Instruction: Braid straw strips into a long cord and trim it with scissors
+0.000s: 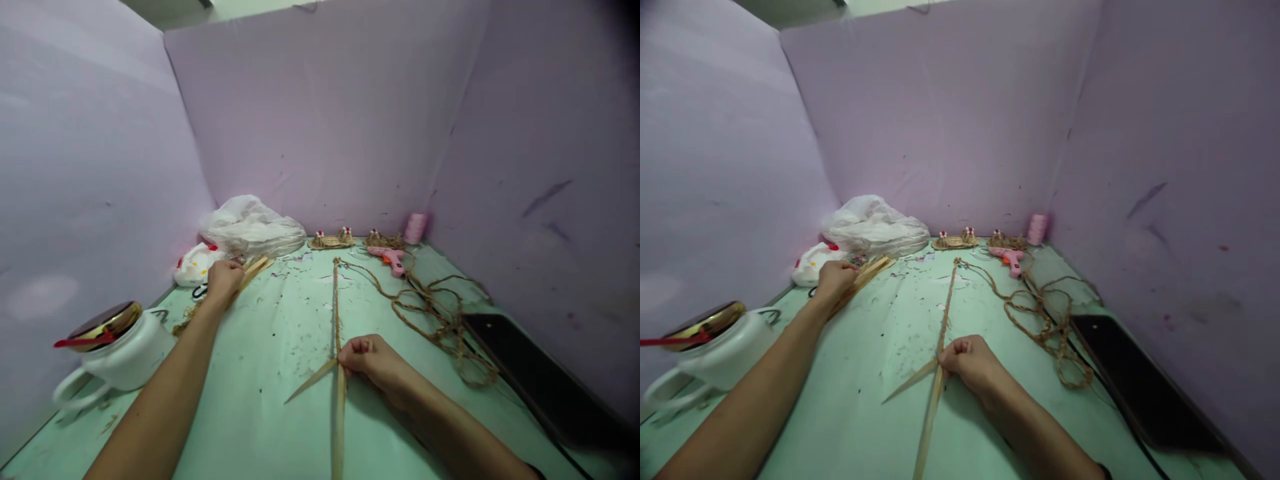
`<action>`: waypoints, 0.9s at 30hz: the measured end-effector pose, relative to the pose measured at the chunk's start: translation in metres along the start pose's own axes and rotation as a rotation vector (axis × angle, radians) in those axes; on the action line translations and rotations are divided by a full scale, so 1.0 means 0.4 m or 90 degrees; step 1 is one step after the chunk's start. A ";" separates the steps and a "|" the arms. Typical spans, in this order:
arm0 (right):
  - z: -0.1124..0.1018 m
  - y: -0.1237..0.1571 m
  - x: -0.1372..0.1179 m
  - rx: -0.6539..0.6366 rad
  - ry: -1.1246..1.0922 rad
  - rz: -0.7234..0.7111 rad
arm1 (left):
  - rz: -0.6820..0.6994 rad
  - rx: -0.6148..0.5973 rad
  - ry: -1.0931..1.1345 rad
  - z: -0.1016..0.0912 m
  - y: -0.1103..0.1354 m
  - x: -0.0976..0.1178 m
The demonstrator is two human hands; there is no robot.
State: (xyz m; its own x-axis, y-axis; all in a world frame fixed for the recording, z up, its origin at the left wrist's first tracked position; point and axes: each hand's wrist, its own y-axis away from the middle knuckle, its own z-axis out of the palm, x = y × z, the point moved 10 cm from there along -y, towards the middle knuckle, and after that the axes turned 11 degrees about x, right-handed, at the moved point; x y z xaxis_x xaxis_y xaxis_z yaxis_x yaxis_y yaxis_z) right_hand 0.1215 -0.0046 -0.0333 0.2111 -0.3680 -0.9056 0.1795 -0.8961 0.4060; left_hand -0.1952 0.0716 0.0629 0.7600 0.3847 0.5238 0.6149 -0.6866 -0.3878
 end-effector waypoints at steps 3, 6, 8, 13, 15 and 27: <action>-0.001 -0.001 0.001 -0.001 0.012 0.001 | 0.032 -0.020 -0.053 0.052 -0.016 0.014; -0.002 -0.003 0.000 -0.002 0.019 0.005 | 0.030 -0.027 -0.095 0.091 -0.033 0.015; -0.001 -0.004 -0.002 -0.003 0.018 0.008 | 0.026 -0.031 -0.125 0.105 -0.046 0.013; -0.003 -0.002 -0.004 0.001 0.012 0.019 | 0.030 0.020 -0.125 0.067 -0.071 0.026; -0.003 -0.001 -0.005 0.000 0.006 0.017 | 0.038 0.057 -0.111 0.033 -0.074 0.038; -0.001 -0.008 0.001 -0.009 0.024 0.006 | 0.005 -0.348 0.146 0.094 0.027 0.131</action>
State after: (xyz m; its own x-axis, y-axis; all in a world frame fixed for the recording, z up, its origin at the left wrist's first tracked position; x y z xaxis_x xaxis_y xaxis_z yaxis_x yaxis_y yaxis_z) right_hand 0.1215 -0.0017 -0.0348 0.2495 -0.3664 -0.8964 0.1912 -0.8888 0.4165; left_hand -0.1408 0.1074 0.0573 0.6619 0.2764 0.6968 0.3655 -0.9306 0.0220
